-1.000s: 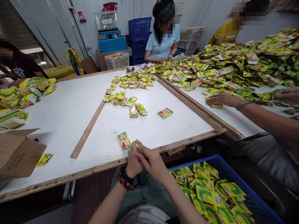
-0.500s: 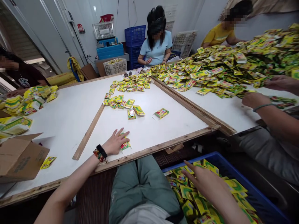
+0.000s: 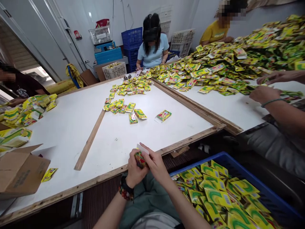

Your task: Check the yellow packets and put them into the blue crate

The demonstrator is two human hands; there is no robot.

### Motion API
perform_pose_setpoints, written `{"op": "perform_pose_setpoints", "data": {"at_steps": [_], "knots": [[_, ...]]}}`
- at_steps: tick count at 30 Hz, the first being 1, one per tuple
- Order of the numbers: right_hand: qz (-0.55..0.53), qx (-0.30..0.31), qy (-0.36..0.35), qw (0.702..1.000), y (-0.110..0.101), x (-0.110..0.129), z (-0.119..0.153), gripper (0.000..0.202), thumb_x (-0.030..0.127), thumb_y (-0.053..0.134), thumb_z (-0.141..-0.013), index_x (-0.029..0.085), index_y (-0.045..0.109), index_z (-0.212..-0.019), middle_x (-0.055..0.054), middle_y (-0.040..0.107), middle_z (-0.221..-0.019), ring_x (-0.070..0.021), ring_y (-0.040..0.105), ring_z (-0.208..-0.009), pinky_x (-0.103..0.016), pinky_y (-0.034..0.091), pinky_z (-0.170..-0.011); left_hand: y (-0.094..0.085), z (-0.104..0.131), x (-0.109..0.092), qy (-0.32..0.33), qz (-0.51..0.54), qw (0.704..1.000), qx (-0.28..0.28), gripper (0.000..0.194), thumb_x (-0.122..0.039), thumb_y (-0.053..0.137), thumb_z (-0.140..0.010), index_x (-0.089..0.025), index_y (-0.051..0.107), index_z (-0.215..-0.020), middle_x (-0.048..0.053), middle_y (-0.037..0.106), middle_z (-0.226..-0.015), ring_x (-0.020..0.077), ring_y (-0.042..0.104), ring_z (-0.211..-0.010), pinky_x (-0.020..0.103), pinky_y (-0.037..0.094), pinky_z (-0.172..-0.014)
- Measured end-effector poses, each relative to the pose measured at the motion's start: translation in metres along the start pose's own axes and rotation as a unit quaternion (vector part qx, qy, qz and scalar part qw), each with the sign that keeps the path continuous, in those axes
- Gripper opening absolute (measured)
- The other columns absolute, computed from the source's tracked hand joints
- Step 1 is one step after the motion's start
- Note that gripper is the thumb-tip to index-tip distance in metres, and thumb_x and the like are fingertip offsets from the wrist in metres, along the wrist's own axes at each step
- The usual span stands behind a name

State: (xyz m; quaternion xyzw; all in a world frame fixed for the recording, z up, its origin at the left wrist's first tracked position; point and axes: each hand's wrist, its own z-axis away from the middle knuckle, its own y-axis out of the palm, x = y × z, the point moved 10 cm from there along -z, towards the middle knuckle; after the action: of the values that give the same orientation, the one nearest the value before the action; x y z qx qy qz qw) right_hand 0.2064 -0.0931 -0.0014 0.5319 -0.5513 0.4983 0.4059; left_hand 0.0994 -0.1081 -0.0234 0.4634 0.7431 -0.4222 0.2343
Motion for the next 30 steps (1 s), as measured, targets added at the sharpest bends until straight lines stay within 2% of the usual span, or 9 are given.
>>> {"op": "perform_pose_setpoints", "data": {"at_steps": [2, 6, 11, 14, 18, 24, 26, 28, 30], "knots": [[0.003, 0.016, 0.002, 1.0, 0.0, -0.002, -0.002, 0.044, 0.039, 0.05, -0.092, 0.018, 0.058, -0.13, -0.007, 0.066, -0.124, -0.0248, 0.063, -0.11, -0.042, 0.05, -0.096, 0.003, 0.001, -0.002, 0.018, 0.011, 1.0, -0.019, 0.049, -0.023, 0.06, -0.076, -0.023, 0.034, -0.118, 0.009, 0.054, -0.11, 0.0216, 0.06, -0.097, 0.036, 0.052, -0.08], [0.058, 0.069, -0.099, 0.991, 0.007, 0.023, 0.002, 0.036, 0.032, 0.059, -0.086, 0.026, 0.065, -0.121, -0.004, 0.064, -0.126, -0.0255, 0.059, -0.119, -0.04, 0.045, -0.103, 0.009, -0.004, -0.001, 0.027, 0.04, 0.999, 0.006, 0.063, -0.031, 0.06, -0.079, -0.019, 0.025, -0.131, 0.017, 0.048, -0.126, 0.0251, 0.056, -0.112, 0.04, 0.049, -0.09], [0.11, -0.033, -0.071, 0.991, -0.007, 0.021, 0.0, 0.031, 0.03, 0.055, -0.086, 0.02, 0.072, -0.11, -0.004, 0.074, -0.106, -0.0245, 0.073, -0.083, -0.035, 0.059, -0.076, 0.019, -0.005, 0.008, -0.009, -0.024, 0.999, 0.038, 0.056, -0.042, 0.055, -0.081, -0.016, 0.035, -0.126, 0.011, 0.061, -0.1, 0.0237, 0.064, -0.084, 0.036, 0.052, -0.07], [0.091, -0.043, -0.033, 0.994, -0.01, 0.014, -0.003, 0.032, 0.031, 0.055, -0.085, 0.017, 0.072, -0.11, -0.004, 0.073, -0.105, -0.0242, 0.073, -0.08, -0.035, 0.06, -0.072, 0.02, -0.005, 0.008, -0.018, -0.041, 0.999, 0.028, 0.059, -0.046, 0.054, -0.08, -0.016, 0.033, -0.126, 0.009, 0.062, -0.095, 0.0232, 0.064, -0.078, 0.034, 0.051, -0.064], [0.069, -0.014, -0.039, 0.997, -0.007, 0.017, -0.006, 0.031, 0.031, 0.053, -0.087, 0.019, 0.072, -0.109, -0.004, 0.072, -0.109, -0.0268, 0.071, -0.096, -0.041, 0.057, -0.087, 0.019, -0.005, 0.009, -0.029, -0.051, 0.998, 0.016, 0.052, -0.044, 0.055, -0.08, -0.018, 0.037, -0.12, 0.007, 0.061, -0.092, 0.0215, 0.062, -0.075, 0.033, 0.049, -0.063], [0.168, 0.074, -0.142, 0.973, 0.012, 0.032, 0.01, 0.038, 0.024, 0.05, -0.091, 0.022, 0.061, -0.127, -0.008, 0.07, -0.116, -0.0225, 0.069, -0.1, -0.034, 0.056, -0.086, 0.018, -0.004, 0.007, -0.019, 0.004, 0.999, 0.036, 0.041, -0.036, 0.049, -0.085, -0.018, 0.039, -0.121, 0.009, 0.057, -0.1, 0.0203, 0.059, -0.081, 0.034, 0.05, -0.07], [0.221, 0.058, -0.14, 0.963, -0.006, 0.03, 0.024, 0.04, 0.023, 0.044, -0.093, 0.022, 0.059, -0.13, -0.009, 0.072, -0.113, -0.0209, 0.071, -0.093, -0.031, 0.056, -0.08, 0.021, -0.005, -0.002, 0.005, 0.023, 0.996, 0.082, 0.055, -0.04, 0.058, -0.081, -0.018, 0.037, -0.127, 0.013, 0.053, -0.115, 0.0235, 0.057, -0.096, 0.039, 0.049, -0.082], [0.328, 0.03, -0.081, 0.941, -0.042, 0.017, 0.038, 0.039, 0.025, 0.041, -0.093, 0.021, 0.063, -0.125, -0.01, 0.075, -0.1, -0.0217, 0.073, -0.081, -0.03, 0.057, -0.071, 0.021, -0.007, -0.012, 0.025, 0.04, 0.992, 0.114, 0.073, -0.047, 0.067, -0.075, -0.019, 0.033, -0.133, 0.015, 0.046, -0.128, 0.0283, 0.05, -0.114, 0.044, 0.045, -0.093], [0.481, -0.008, 0.016, 0.876, -0.094, -0.004, 0.049, 0.036, 0.032, 0.044, -0.091, 0.019, 0.07, -0.114, -0.011, 0.076, -0.084, -0.0256, 0.072, -0.068, -0.033, 0.057, -0.059, 0.016, -0.009, -0.014, 0.018, 0.06, 0.992, 0.112, 0.068, -0.048, 0.064, -0.079, -0.02, 0.034, -0.134, 0.015, 0.045, -0.129, 0.0286, 0.046, -0.118, 0.044, 0.043, -0.096]]}}
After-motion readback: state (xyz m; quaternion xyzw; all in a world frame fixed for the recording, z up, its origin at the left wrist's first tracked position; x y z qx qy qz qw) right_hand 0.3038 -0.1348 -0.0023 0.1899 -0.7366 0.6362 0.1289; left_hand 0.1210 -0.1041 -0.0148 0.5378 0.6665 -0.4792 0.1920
